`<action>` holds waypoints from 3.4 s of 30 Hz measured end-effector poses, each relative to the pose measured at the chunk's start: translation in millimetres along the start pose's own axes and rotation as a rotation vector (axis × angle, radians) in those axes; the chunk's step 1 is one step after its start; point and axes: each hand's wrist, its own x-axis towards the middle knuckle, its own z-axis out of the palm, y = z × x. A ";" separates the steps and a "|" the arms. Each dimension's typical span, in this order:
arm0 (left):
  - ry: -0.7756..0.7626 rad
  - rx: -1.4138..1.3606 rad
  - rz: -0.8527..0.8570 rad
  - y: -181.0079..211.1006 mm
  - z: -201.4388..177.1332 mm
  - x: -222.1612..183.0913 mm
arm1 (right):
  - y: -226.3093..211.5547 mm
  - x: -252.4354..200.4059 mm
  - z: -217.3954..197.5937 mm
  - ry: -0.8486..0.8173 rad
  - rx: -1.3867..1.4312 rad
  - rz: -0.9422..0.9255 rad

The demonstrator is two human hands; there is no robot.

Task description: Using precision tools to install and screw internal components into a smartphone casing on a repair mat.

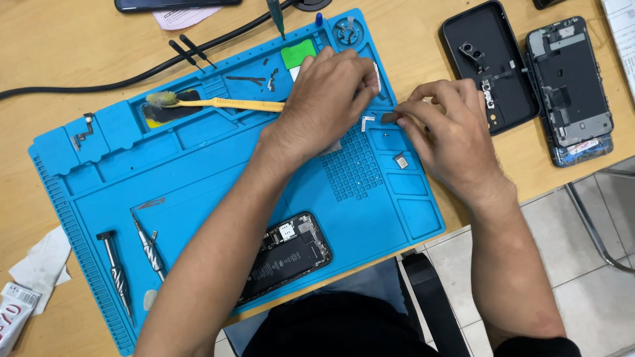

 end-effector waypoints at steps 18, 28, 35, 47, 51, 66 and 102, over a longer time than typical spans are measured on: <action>0.344 -0.330 0.403 91.2 -78.7 -189.7 | -151.7 -28.8 -12.5 0.023 1.199 0.144; 0.478 -0.845 -0.051 114.5 -61.4 -251.0 | -191.2 -38.1 -8.8 -0.073 1.241 0.065; 0.413 -0.961 -0.084 122.0 -58.7 -269.1 | -199.1 -56.6 12.4 -0.130 1.384 0.088; 0.442 -0.634 -0.076 127.3 -75.7 -272.4 | -209.3 -70.2 18.0 0.003 1.446 0.193; 0.405 -0.495 -0.037 127.2 -76.5 -271.1 | -209.3 -68.3 12.3 -0.053 1.236 0.229; 0.495 -0.377 -0.182 100.3 -47.4 -270.2 | -190.0 -80.8 43.7 0.132 1.029 0.157; 0.330 0.097 -0.369 56.9 -24.1 -244.4 | -158.1 -20.1 42.3 -0.210 0.406 -0.264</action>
